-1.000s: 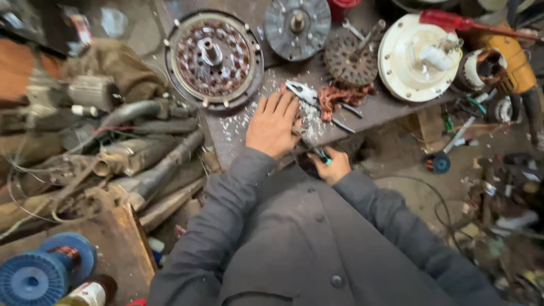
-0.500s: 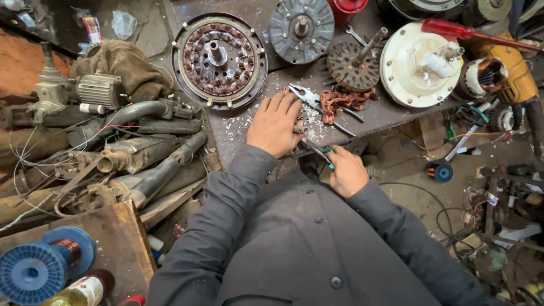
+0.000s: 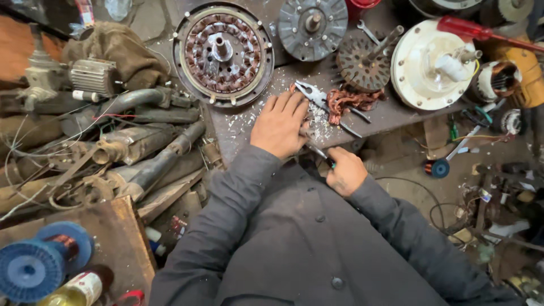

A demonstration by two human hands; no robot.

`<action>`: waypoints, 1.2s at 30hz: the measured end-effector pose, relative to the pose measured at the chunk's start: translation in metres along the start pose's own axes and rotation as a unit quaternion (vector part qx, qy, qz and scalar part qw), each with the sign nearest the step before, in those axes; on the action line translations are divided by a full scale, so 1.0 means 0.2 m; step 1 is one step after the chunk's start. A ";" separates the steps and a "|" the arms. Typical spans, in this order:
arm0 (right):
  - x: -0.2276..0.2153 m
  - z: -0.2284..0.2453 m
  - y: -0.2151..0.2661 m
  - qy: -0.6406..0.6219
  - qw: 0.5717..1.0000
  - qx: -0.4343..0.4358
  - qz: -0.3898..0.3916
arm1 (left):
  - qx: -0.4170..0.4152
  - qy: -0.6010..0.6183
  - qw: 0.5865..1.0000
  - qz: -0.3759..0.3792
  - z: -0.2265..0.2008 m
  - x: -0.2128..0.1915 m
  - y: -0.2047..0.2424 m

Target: The person uses pliers to pull and cut copper windings from a motor stator core on a cluttered workbench. They repeatedly grip, twist, and extract copper strands, accumulating a pile of removed copper wire on the table.

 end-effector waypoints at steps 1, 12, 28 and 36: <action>-0.01 0.00 0.00 0.007 0.999 0.033 -0.006 | -0.005 0.011 1.000 0.007 0.00 0.00 -0.01; 0.17 -0.14 0.02 -0.010 0.990 0.139 -0.034 | 0.006 -0.013 1.000 -0.023 0.03 0.02 0.00; 0.00 -0.03 0.05 -0.030 0.994 0.093 -0.049 | 0.029 0.020 0.999 0.040 0.06 -0.09 0.07; 0.01 0.00 0.00 0.019 0.999 -0.028 0.024 | 0.007 0.002 0.996 0.085 0.05 -0.04 0.11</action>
Point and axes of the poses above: each hand's wrist, its own y-axis away from the middle knuckle, its own x-axis out of the palm, z = x × y, the point moved 2 cm from there along -y, towards the middle knuckle, and after that the axes turned 12 degrees about -x, right-handed, at the moved point
